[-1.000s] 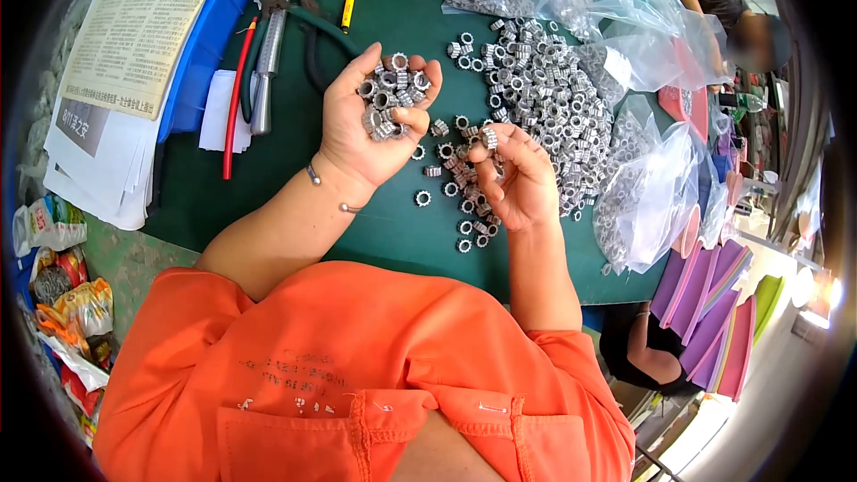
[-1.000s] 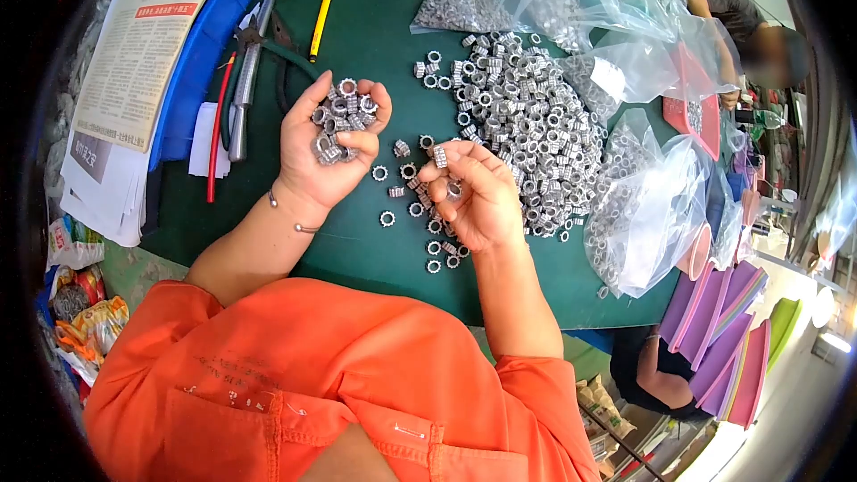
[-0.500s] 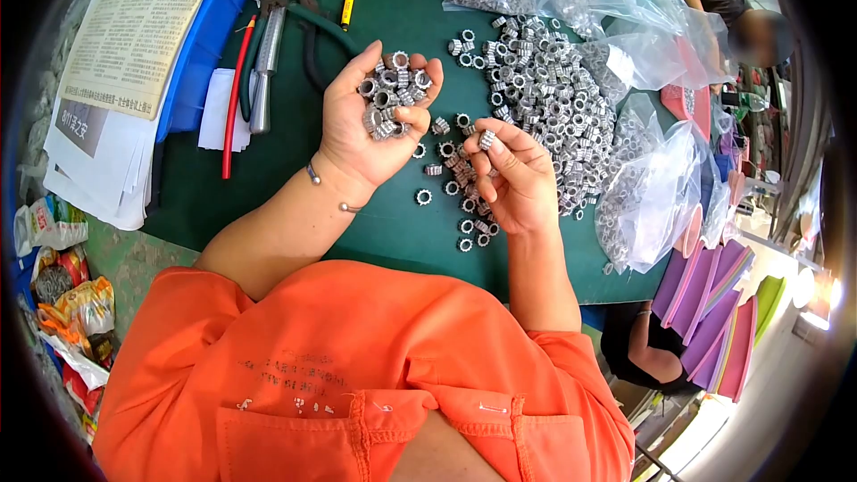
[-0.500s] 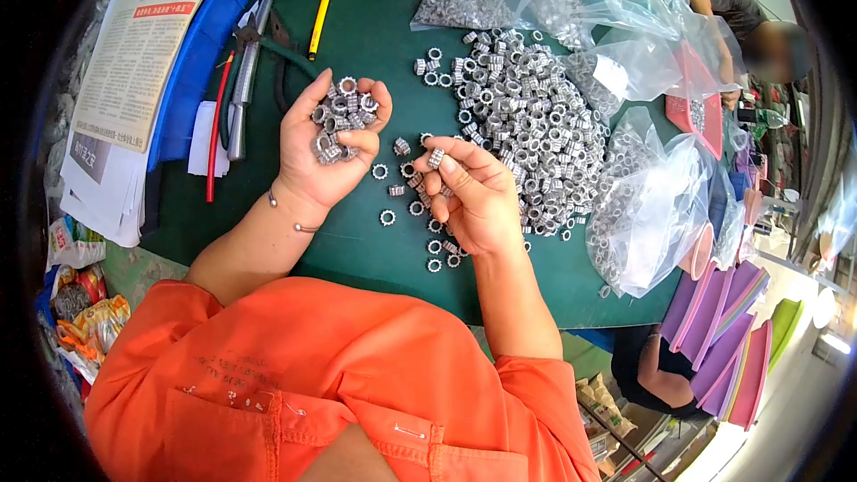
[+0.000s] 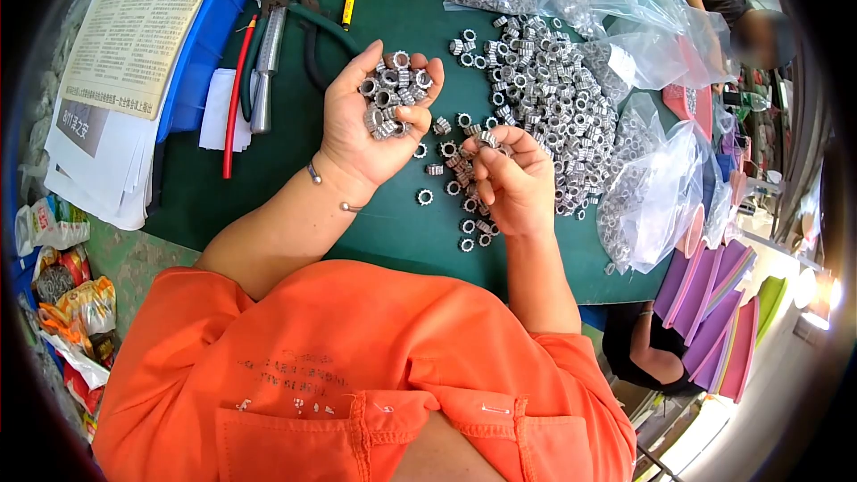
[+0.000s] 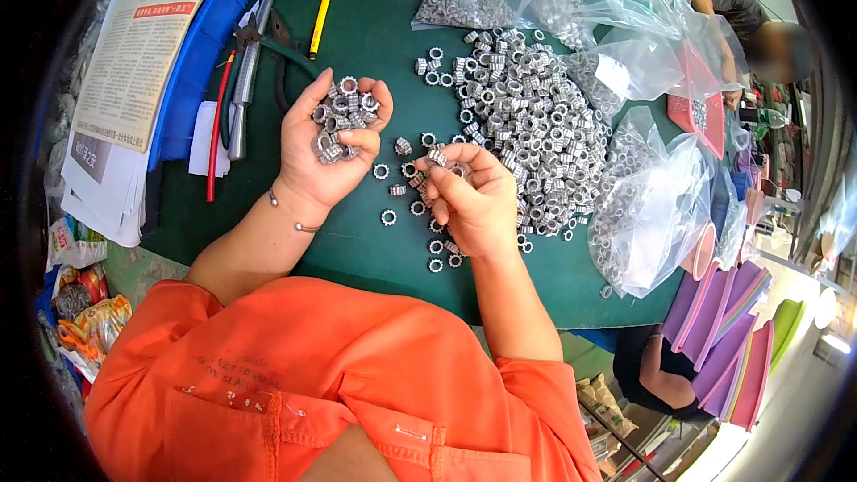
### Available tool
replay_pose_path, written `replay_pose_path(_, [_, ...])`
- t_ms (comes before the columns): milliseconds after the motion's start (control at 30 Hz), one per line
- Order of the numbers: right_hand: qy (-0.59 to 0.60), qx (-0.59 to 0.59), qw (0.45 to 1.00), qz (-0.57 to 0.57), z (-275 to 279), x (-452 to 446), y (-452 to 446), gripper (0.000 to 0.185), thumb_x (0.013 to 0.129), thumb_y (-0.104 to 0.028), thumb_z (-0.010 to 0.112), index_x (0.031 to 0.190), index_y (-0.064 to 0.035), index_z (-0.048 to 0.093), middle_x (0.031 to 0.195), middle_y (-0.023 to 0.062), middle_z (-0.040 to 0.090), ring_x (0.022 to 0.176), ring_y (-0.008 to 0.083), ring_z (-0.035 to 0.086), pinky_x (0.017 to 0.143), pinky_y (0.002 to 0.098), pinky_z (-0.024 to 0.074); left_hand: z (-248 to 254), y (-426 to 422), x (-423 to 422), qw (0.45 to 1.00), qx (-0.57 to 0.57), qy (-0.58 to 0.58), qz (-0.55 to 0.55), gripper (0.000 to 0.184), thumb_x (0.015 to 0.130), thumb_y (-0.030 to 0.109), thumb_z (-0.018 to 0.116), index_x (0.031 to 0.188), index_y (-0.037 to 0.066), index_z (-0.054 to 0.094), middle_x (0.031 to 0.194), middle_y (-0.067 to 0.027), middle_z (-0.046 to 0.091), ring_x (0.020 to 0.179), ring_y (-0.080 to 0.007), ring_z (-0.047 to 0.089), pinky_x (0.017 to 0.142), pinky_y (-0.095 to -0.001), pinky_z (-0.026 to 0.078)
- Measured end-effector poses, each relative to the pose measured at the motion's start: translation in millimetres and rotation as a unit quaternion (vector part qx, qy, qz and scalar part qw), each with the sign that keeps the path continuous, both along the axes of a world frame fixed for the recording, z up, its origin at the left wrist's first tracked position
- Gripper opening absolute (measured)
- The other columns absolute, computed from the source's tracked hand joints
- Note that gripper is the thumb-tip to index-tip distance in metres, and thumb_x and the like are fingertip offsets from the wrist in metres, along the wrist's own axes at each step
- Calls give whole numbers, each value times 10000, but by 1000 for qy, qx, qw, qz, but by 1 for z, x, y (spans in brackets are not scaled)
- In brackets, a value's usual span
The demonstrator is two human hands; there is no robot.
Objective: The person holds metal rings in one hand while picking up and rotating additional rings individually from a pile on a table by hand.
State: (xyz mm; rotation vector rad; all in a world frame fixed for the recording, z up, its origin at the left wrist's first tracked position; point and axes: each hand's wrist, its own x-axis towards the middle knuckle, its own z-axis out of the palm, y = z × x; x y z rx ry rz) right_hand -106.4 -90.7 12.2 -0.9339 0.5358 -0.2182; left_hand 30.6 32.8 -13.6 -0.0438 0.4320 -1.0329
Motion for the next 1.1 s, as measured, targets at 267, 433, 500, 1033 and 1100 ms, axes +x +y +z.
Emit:
replay_pose_path(267, [37,-204,978,-12,-1,-2,7,113,794,52,570,904,37,546,810,129,628,499,60,494,398,159,366,-1,-1,-1,1000,2,4,-6,223,869,262,527,817,47,555,862,-71,585,978,-227,538,440,-218,400])
replay_pose_path(433, [5,-67,997,-22,0,0,5,95,810,43,541,905,38,550,823,146,626,488,65,466,384,165,356,-1,-1,-1,1000,9,5,-10,226,869,264,528,817,44,552,861,-73,583,975,-228,540,441,-215,399])
replay_pose_path(500, [0,-47,999,-17,1,0,2,94,815,39,533,908,37,549,828,153,626,485,67,458,379,167,352,-1,-1,-1,1000,9,6,-9,226,868,264,529,816,45,551,862,-74,583,975,-228,541,441,-215,400])
replay_pose_path(1033, [104,-670,720,149,8,34,-2,146,729,-142,677,806,-24,639,686,113,576,614,258,585,564,342,464,0,2,5,1000,-22,-15,16,253,880,278,506,874,27,540,927,-74,556,988,-198,525,443,-232,430])
replay_pose_path(1100, [120,-711,678,145,7,35,4,155,705,-135,693,807,-33,640,698,107,568,648,290,580,568,335,464,0,2,3,1000,-19,-12,12,254,880,278,506,875,26,540,926,-74,557,988,-197,525,443,-231,430])
